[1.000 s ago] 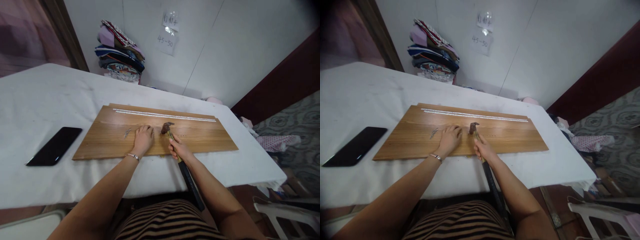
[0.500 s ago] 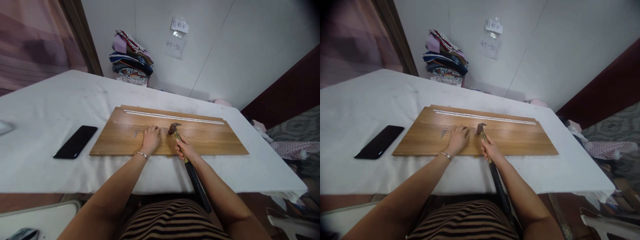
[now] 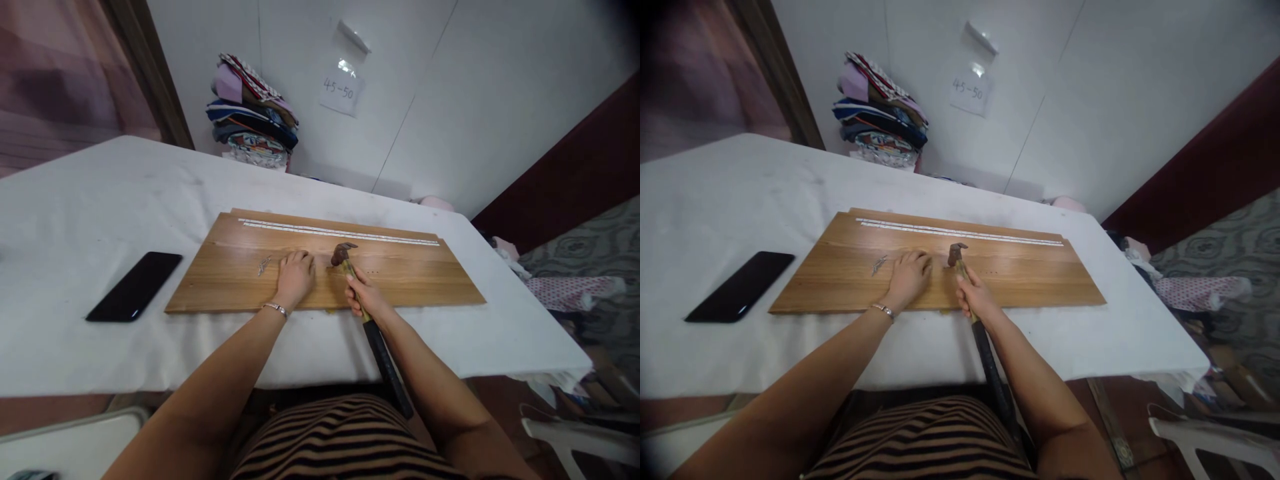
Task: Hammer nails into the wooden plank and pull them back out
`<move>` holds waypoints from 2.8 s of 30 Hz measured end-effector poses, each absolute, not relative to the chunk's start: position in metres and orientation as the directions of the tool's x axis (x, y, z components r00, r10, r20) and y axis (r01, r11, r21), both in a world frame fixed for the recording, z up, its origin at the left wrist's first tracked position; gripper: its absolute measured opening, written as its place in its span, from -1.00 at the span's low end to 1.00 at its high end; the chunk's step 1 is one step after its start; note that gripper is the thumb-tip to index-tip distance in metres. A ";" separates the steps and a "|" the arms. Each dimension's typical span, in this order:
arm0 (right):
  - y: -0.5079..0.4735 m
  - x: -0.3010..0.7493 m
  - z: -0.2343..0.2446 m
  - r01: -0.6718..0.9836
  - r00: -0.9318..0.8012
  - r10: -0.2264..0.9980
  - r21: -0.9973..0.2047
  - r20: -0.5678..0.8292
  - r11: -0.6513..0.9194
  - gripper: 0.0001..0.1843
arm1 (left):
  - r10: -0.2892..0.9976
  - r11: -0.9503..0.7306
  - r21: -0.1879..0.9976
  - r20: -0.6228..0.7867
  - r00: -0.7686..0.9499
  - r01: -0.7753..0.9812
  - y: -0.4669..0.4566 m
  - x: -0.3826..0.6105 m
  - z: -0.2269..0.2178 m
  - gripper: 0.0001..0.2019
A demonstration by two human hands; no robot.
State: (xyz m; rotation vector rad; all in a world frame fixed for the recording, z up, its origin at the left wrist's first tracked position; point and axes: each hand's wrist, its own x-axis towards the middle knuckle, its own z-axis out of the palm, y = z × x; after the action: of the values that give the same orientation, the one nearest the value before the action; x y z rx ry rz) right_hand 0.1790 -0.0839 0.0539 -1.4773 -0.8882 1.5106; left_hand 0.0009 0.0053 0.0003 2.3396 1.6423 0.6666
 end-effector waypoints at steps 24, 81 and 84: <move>-0.087 0.174 0.058 -0.072 0.052 0.896 -0.897 -0.441 -0.437 -0.25 | 0.929 -0.360 0.431 0.250 0.274 0.827 0.004 0.002 0.003 -0.69; -0.084 0.176 0.054 -0.071 0.051 0.906 -0.906 -0.421 -0.417 -0.28 | 0.926 -0.366 0.415 0.252 0.282 0.833 0.007 0.001 0.000 -0.71; -0.084 0.176 0.055 -0.070 0.048 0.900 -0.900 -0.434 -0.430 -0.26 | 0.927 -0.364 0.409 0.250 0.281 0.837 0.006 0.001 0.002 -0.70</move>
State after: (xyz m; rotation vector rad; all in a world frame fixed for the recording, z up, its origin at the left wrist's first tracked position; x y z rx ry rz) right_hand 0.1756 -0.0837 0.0547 -1.5115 -0.8727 1.5052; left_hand 0.0009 0.0058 0.0016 2.3491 1.6425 0.6704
